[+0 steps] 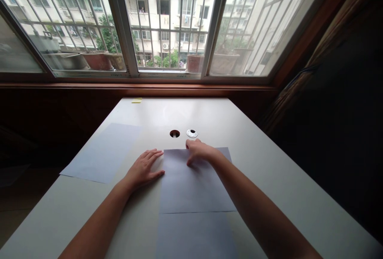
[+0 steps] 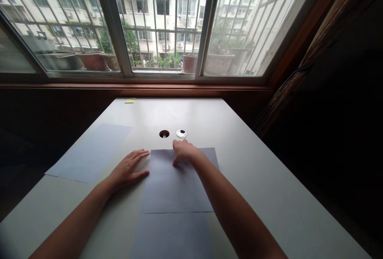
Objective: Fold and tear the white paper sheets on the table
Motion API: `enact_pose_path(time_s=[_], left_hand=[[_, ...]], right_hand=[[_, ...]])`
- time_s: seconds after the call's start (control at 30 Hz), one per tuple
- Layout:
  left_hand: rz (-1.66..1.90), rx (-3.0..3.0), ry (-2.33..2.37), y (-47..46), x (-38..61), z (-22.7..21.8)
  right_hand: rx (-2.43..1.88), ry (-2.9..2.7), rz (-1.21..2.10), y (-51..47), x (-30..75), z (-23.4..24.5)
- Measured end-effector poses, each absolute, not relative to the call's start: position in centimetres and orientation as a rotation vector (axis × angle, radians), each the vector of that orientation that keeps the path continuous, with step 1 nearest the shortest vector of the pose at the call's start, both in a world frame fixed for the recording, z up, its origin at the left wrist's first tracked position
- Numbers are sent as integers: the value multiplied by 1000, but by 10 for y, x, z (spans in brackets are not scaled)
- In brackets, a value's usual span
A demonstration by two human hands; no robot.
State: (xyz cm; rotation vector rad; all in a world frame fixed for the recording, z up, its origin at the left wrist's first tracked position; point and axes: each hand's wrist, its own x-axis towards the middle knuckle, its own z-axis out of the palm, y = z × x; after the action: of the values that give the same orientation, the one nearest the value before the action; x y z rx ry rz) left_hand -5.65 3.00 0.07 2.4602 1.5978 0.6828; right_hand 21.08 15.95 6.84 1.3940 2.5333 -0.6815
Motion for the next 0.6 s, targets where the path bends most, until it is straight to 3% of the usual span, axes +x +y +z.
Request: enact_pose_path(time_s=[0.17,0.33,0.6], left_hand=[[712,2423,1625,28,-57,-1],[972,2085,1642,34,-52,-3],[1130,1312,1161,49,-16,21]], right_hand=[[1290,2718,-869,162,219,60],[1238,2952,-954,159,226,55],[1141,3079,-1215,149,229,67]])
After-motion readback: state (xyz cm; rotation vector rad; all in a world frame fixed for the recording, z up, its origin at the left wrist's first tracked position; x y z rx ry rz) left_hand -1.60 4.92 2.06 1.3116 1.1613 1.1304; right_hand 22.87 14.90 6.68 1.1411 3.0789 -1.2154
